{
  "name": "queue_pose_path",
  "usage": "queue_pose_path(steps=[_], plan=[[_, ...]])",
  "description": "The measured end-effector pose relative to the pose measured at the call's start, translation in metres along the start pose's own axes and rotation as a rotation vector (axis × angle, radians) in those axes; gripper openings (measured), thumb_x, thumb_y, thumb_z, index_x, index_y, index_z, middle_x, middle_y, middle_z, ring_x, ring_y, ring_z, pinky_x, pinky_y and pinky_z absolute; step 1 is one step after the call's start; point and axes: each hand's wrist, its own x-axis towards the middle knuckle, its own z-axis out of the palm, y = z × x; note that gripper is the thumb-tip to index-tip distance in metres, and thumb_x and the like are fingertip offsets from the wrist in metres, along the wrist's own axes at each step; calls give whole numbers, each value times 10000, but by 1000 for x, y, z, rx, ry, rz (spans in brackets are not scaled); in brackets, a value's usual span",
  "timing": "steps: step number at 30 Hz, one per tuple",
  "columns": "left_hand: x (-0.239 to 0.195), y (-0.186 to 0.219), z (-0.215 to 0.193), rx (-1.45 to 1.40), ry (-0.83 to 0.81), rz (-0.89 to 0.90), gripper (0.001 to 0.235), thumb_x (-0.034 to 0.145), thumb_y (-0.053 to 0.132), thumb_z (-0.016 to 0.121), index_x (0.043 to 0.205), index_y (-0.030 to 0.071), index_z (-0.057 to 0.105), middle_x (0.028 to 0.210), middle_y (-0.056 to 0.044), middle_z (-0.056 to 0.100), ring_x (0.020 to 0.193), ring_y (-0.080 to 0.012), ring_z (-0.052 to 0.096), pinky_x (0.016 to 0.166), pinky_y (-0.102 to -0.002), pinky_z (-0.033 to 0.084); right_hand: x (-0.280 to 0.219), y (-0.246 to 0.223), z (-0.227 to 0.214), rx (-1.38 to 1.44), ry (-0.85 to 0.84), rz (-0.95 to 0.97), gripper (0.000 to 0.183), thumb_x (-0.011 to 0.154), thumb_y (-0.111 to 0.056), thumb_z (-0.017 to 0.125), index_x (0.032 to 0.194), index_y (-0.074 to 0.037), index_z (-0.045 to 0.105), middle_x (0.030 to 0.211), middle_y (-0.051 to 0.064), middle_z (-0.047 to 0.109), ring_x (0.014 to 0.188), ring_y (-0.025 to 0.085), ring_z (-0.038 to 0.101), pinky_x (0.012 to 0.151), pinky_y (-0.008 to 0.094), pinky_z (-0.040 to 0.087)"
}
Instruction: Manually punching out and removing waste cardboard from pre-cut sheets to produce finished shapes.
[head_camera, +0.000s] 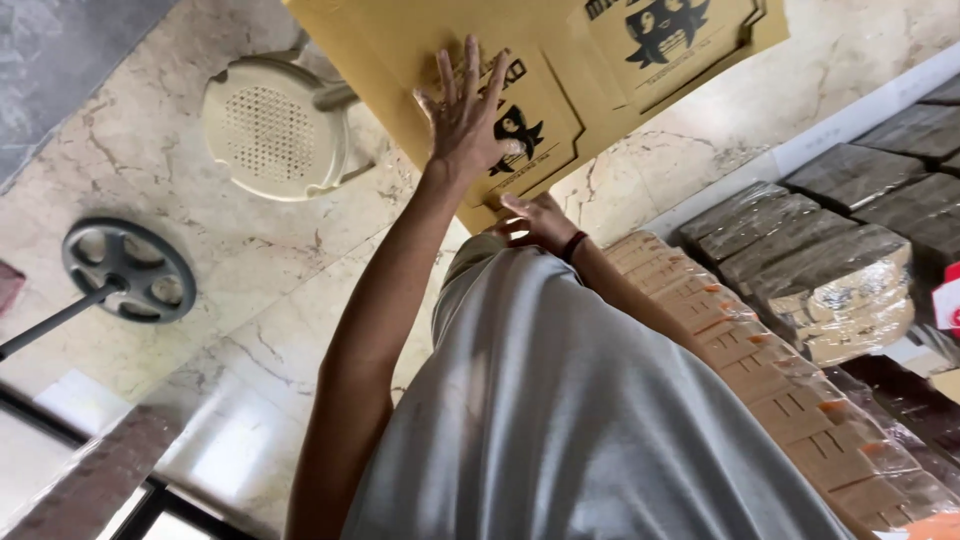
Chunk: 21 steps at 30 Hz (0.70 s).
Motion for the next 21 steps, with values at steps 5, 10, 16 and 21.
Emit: queue_pose_path(steps=[5,10,16,21], plan=[[-28,16,-8,52,-173,-71,1473,784,673,941,1653,288,-184,1606,-152,-344,1454,-532,-235,1073,-889,145,9,12,24,-36,98,43,641,900,-460,644,1333,13,651,937,280,751,777,335,761,705,394,647],[-30,30,-28,26,-201,-140,1203,830,-311,422,1666,316,-176,1611,-89,-348,1427,-500,-276,1087,-889,99,-21,-7,38,-25,127,-27,537,996,-391,601,822,98,740,745,220,745,597,285,712,650,361,626],[-30,25,-44,-34,-211,-165,1200,926,-12,734,1671,357,-132,1590,-74,-371,1448,-494,-272,1075,-921,100,-53,-34,59,32,85,-305,405,971,-333,614,947,49,747,696,239,726,542,305,704,618,402,642],[-52,-36,0,-254,417,-104,1006,980,591,820,1664,260,161,1722,-140,101,1579,-411,147,1244,-685,198,-35,-18,38,103,58,-12,415,1003,-300,630,841,81,636,720,287,696,560,341,668,569,422,579]])
